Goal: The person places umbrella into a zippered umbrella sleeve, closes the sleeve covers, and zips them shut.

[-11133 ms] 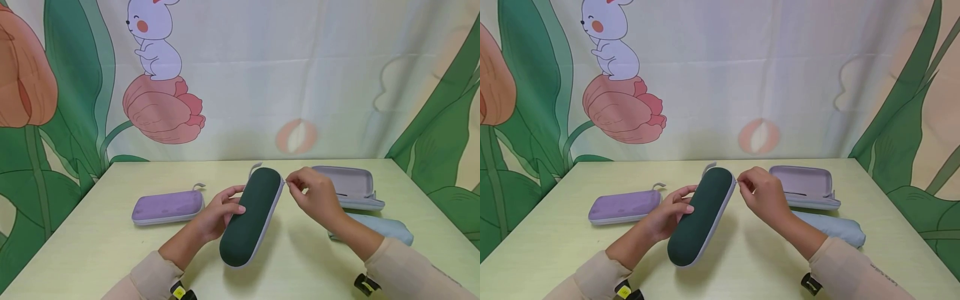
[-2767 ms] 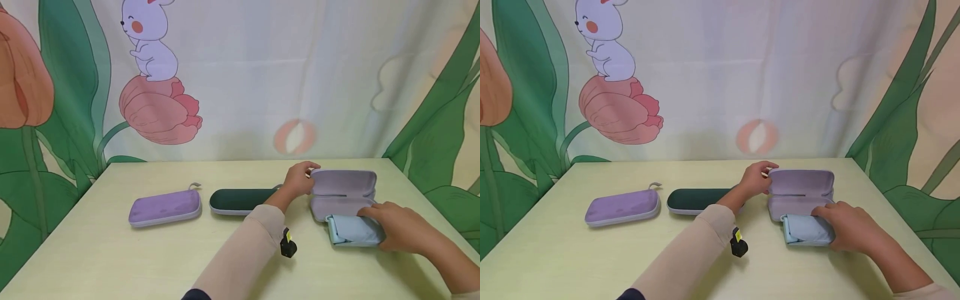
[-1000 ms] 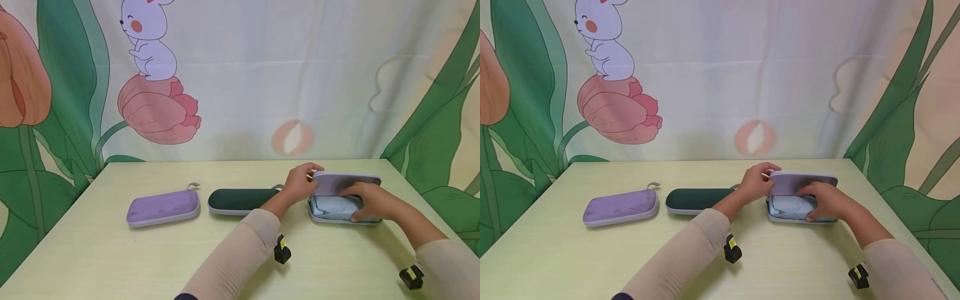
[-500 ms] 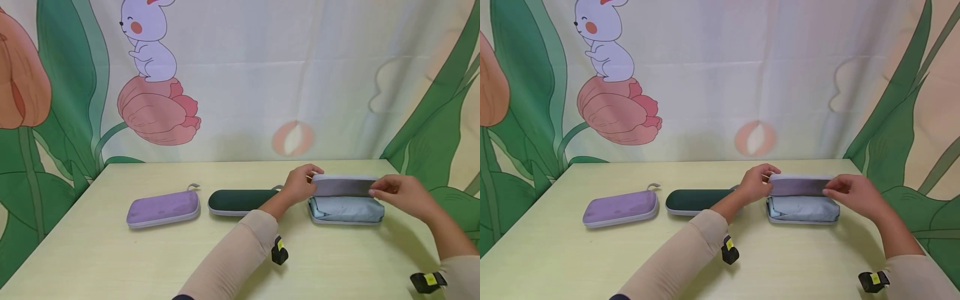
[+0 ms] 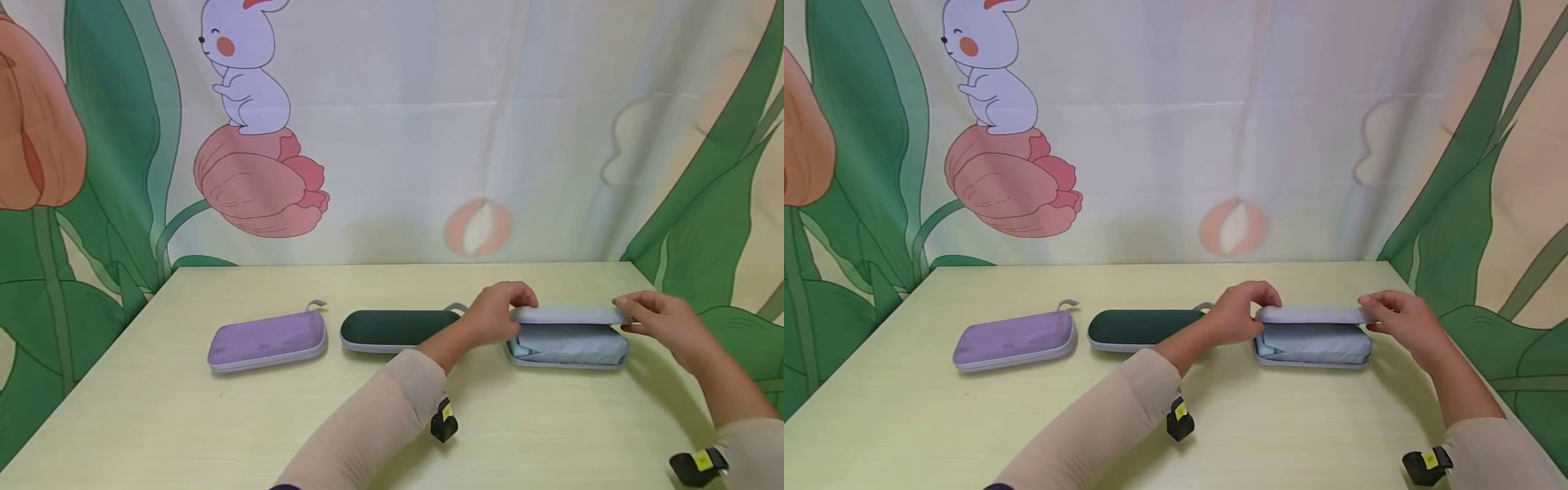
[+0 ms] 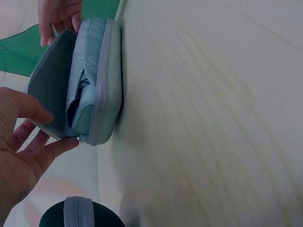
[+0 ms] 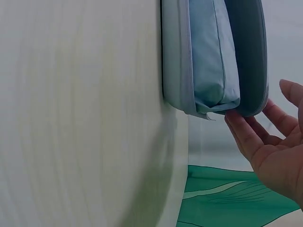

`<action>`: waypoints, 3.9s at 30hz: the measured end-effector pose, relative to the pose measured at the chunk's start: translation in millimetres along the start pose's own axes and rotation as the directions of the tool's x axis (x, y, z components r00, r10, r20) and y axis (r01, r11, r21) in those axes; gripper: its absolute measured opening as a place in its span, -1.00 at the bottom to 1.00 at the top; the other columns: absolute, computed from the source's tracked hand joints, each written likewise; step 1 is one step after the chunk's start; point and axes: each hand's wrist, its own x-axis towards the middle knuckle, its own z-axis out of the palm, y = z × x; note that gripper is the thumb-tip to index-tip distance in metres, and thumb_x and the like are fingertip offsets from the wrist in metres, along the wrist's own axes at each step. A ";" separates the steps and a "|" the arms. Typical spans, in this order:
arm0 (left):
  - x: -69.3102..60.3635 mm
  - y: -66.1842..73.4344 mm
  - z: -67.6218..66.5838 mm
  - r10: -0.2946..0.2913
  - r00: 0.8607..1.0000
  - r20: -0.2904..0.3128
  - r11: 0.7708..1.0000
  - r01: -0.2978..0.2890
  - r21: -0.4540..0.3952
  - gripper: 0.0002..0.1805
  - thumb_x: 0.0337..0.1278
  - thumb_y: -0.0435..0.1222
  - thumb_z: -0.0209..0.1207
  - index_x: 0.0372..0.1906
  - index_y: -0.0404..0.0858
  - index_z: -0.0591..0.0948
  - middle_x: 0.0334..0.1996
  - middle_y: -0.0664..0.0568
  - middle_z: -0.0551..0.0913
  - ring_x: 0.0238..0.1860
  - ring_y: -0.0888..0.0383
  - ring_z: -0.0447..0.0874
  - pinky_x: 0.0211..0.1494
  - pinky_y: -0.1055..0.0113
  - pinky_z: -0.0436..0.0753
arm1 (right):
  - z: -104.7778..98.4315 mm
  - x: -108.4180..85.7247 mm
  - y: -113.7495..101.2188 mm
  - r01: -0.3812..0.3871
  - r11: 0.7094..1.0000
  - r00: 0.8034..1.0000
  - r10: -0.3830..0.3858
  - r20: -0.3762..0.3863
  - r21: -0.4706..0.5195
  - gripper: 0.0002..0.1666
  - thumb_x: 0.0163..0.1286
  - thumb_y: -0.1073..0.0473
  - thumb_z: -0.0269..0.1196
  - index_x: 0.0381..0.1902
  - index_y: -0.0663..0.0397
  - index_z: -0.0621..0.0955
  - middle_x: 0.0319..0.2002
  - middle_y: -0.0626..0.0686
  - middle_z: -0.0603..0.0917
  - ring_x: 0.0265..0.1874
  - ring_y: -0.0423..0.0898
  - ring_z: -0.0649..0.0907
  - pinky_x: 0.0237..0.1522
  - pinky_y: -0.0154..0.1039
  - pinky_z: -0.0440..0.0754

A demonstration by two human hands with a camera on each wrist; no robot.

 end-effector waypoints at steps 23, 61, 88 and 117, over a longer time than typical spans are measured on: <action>-13.9 -4.2 7.3 0.097 0.987 0.125 0.968 -0.123 0.221 -0.86 0.12 -0.18 0.36 -0.27 -0.13 0.75 -0.23 0.19 0.59 -0.11 0.30 0.51 -0.01 0.61 0.40 | 13.4 -19.9 4.4 0.006 0.941 0.999 -0.020 -0.040 -0.339 -0.51 0.24 -0.13 0.38 -0.14 0.18 0.65 -0.15 0.15 0.70 -0.13 0.02 0.61 -0.32 -0.24 0.57; -1.4 10.2 31.6 -0.507 0.854 0.116 0.845 0.519 -0.125 -0.38 -0.40 -0.07 0.60 -0.09 0.06 0.54 -0.19 0.12 0.48 -0.30 0.19 0.44 -0.41 0.25 0.62 | 5.9 -25.1 1.0 0.039 0.933 0.996 -0.065 -0.060 -0.357 -0.60 0.33 -0.01 0.32 -0.09 0.22 0.62 -0.12 0.29 0.69 -0.08 0.22 0.61 -0.34 -0.18 0.54; -10.3 -15.4 -24.7 -0.252 0.892 0.375 0.676 0.439 -0.591 -0.45 -0.26 -0.56 0.47 -0.05 -0.13 0.62 -0.09 -0.05 0.52 -0.18 0.01 0.56 -0.30 0.03 0.71 | 13.5 -20.6 -35.1 0.219 0.945 0.964 -0.172 0.203 -0.241 -0.51 0.32 0.03 0.34 0.12 0.12 0.53 0.12 0.17 0.55 0.07 0.09 0.58 -0.13 -0.27 0.63; -14.0 0.8 -77.5 -0.266 0.963 0.036 0.626 0.201 -0.754 -0.30 -0.08 -0.49 0.43 0.26 -0.14 0.50 -0.02 -0.11 0.53 -0.18 0.00 0.65 -0.16 0.12 0.71 | 82.3 -33.2 -49.3 0.078 0.949 0.981 -0.128 0.148 0.306 -0.47 0.25 0.27 0.34 0.09 0.39 0.42 -0.16 0.05 0.65 -0.21 -0.09 0.65 -0.21 -0.20 0.64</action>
